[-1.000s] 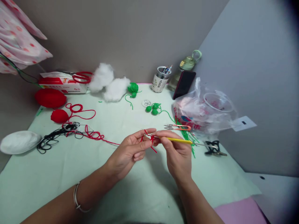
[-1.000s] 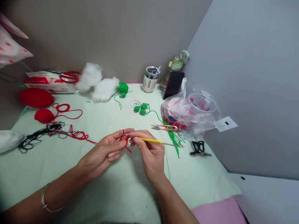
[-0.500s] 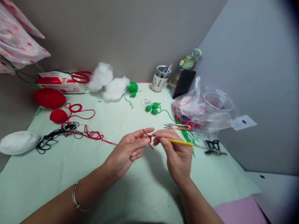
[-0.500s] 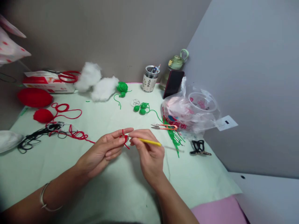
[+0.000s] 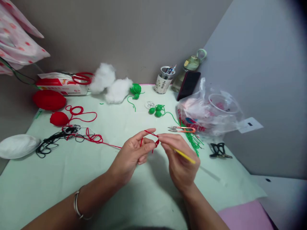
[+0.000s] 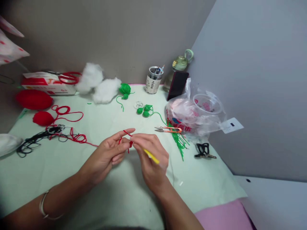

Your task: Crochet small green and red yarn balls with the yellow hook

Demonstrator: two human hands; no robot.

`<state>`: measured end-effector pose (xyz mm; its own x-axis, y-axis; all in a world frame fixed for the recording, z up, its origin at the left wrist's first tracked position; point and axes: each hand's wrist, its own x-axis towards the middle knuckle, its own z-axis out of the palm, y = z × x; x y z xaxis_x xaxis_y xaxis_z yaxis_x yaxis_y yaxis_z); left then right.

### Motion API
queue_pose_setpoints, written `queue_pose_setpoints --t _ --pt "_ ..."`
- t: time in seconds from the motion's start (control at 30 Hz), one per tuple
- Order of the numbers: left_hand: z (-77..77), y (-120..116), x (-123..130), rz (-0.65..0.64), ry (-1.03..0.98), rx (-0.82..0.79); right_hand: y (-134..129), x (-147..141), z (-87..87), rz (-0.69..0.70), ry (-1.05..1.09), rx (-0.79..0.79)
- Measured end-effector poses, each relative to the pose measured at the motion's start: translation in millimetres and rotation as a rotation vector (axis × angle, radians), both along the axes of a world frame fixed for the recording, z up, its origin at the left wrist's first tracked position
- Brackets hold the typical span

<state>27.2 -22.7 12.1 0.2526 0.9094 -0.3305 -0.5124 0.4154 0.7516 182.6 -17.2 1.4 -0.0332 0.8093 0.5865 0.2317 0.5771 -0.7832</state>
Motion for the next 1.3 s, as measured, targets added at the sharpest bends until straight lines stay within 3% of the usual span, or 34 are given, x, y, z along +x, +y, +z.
queue_pose_setpoints --t 0.13,0.2,0.3,0.4,0.47,0.53,0.63,0.73,0.8,1.0,1.2,1.3 --pt "5.8 2.9 -7.1 -0.055 -0.011 0.003 8.0 9.2 -0.4 0.161 0.293 -0.331" --pt "7.8 3.6 -9.3 -0.049 -0.002 0.009 8.1 11.3 0.2 0.206 0.342 -0.374" --pt "8.3 3.6 -9.5 -0.004 0.030 0.020 2.5 11.4 1.5 0.146 0.189 -0.240" --pt "6.5 2.1 -6.7 0.013 0.055 0.032 -3.9 10.2 0.8 0.079 -0.132 0.046" --pt "5.0 1.0 -4.5 0.002 0.038 0.027 -6.1 9.4 -0.7 0.038 -0.354 0.222" --pt "4.1 0.5 -3.4 -0.041 -0.010 -0.004 -6.5 9.0 -1.9 -0.010 -0.466 0.295" --pt "4.7 1.5 -5.2 -0.102 -0.078 -0.049 -3.9 9.4 -0.6 -0.012 -0.251 0.161" --pt "6.9 2.5 -8.3 -0.060 -0.077 -0.028 0.8 9.7 2.2 0.076 0.155 -0.107" --pt "7.7 2.1 -8.4 -0.039 -0.043 -0.006 3.6 8.8 3.1 0.140 0.281 -0.223" --pt "5.6 1.0 -5.5 -0.035 0.068 0.014 3.9 6.6 2.4 0.163 0.270 -0.322" --pt "4.9 2.8 -9.0 -0.001 0.088 0.028 6.9 8.5 3.7 0.136 0.405 -0.368" --pt "4.4 1.4 -8.0 -0.002 0.075 0.043 9.3 6.9 3.4 0.217 0.486 -0.436"
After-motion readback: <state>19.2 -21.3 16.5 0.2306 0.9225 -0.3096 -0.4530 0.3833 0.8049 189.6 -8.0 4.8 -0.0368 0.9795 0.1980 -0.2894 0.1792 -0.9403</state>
